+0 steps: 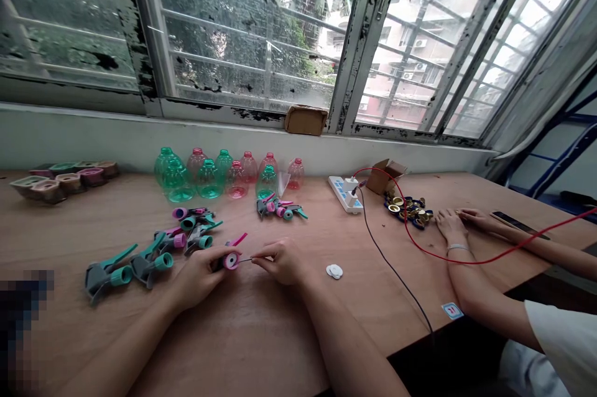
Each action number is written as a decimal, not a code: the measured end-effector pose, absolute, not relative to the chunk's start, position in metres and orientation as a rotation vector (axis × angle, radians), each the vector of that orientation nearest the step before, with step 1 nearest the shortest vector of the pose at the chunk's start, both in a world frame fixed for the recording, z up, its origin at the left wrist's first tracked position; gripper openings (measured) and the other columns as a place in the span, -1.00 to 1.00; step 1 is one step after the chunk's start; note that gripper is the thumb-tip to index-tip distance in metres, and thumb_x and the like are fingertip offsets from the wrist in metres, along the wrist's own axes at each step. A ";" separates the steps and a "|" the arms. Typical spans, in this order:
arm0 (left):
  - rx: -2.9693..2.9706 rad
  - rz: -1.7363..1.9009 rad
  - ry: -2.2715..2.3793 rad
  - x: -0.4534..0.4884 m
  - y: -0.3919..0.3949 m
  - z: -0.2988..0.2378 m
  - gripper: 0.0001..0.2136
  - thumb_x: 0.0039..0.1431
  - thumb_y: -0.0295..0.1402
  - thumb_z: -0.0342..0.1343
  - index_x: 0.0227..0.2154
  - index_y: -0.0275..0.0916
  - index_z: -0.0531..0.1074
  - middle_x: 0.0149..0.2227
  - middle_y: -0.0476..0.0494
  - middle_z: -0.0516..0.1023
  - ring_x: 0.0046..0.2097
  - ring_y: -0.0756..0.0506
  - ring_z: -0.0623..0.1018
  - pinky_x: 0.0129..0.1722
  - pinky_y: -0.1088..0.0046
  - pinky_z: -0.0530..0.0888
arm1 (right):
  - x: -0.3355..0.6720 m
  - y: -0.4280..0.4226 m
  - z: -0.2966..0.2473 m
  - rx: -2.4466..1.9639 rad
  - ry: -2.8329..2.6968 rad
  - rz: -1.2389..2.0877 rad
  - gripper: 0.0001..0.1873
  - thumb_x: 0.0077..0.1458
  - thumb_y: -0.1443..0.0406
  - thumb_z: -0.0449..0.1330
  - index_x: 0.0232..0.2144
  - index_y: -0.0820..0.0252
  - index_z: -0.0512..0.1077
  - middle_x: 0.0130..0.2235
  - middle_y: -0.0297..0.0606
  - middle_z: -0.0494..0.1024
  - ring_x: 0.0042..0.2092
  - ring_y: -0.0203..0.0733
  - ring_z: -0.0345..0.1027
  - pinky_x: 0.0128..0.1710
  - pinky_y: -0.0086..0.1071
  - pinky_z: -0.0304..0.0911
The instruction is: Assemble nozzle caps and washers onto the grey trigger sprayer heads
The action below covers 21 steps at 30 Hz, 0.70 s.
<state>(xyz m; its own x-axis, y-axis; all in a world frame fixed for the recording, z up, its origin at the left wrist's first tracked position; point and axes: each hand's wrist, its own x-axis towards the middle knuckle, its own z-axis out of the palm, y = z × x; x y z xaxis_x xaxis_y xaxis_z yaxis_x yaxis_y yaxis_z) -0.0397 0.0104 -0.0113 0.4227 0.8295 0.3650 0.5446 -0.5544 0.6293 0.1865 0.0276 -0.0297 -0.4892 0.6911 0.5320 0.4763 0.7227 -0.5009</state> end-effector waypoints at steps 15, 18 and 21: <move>2.605 0.763 1.338 -0.038 0.007 -0.012 -0.70 0.04 -0.49 0.04 -0.19 -0.11 0.54 -0.22 -0.08 0.61 -0.19 -0.14 0.54 -0.24 0.45 0.37 | 0.178 0.014 -0.013 -1.202 -2.400 0.040 -0.80 0.17 0.18 0.16 -0.25 -0.07 0.59 -0.33 -0.35 0.64 -0.34 -0.27 0.46 -0.41 -0.45 0.08; 2.556 0.740 1.261 -0.038 0.008 -0.010 -0.73 0.05 -0.50 0.04 -0.25 -0.11 0.56 -0.27 -0.03 0.62 -0.24 -0.09 0.54 -0.27 0.50 0.34 | 0.182 0.018 -0.015 -1.137 -2.401 0.211 -0.79 0.16 0.21 0.17 -0.20 -0.05 0.59 -0.29 -0.31 0.65 -0.37 -0.27 0.47 -0.41 -0.47 0.11; 2.502 0.739 1.231 -0.038 0.009 -0.008 -0.73 0.06 -0.49 0.06 -0.23 -0.09 0.56 -0.29 0.02 0.63 -0.27 -0.07 0.54 -0.30 0.52 0.32 | 0.186 0.023 -0.019 -1.084 -2.371 0.347 -0.77 0.17 0.22 0.16 -0.17 -0.01 0.58 -0.26 -0.28 0.65 -0.41 -0.29 0.46 -0.44 -0.49 0.12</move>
